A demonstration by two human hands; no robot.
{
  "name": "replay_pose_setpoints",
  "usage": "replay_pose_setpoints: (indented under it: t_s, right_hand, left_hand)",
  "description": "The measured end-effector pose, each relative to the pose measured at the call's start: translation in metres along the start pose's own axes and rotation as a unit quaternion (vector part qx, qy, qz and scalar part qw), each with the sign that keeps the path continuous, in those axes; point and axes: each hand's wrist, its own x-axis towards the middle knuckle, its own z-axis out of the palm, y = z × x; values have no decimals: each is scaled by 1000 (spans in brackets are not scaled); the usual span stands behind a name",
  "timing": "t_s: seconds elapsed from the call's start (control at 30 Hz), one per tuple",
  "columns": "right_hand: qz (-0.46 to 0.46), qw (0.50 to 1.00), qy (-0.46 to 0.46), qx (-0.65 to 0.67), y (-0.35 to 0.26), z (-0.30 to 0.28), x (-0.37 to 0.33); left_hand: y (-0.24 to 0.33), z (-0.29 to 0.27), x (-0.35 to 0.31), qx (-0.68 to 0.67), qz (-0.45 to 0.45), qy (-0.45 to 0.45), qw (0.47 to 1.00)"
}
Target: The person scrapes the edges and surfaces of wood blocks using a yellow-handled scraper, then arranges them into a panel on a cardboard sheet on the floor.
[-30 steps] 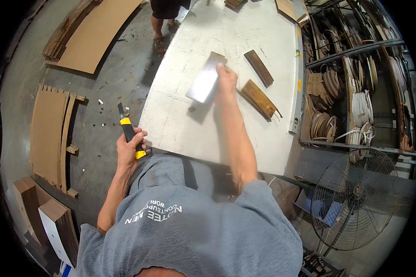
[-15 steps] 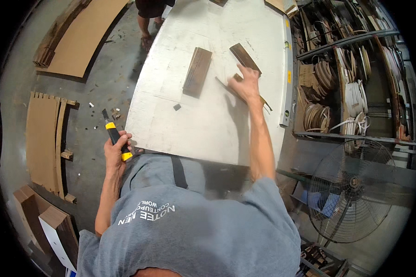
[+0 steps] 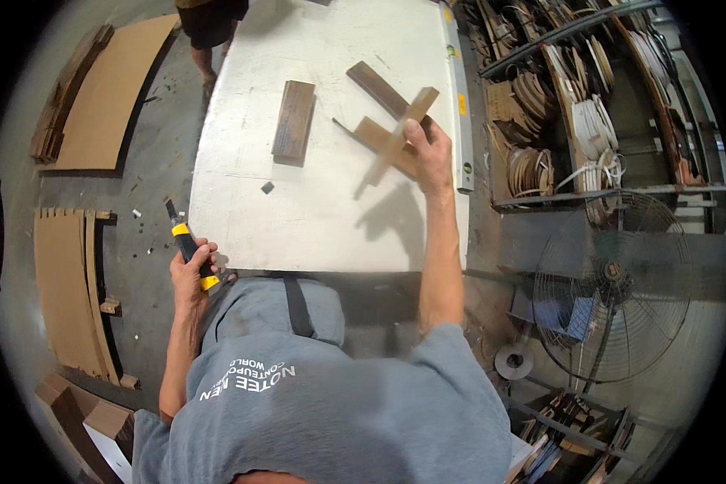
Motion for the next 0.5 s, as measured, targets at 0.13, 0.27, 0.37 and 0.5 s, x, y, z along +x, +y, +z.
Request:
replay_pose_setpoints:
  t_s: [0.13,0.27,0.37,0.5]
  right_hand:
    - [27,983,-31,179,-12,13,-11]
    - [44,928,16,368,-4,44,-19]
    - [99,906,67,406,-4,69,-27]
    - [216,858,58,462,17,135,-62]
  left_hand:
    - [-5,2,2,1,1,-14,1000]
    - [-6,6,-2,2,11,-33,999]
    - [3,13,-11,60,49,-42,996]
    - [15,18,-23,151,157,-57,974]
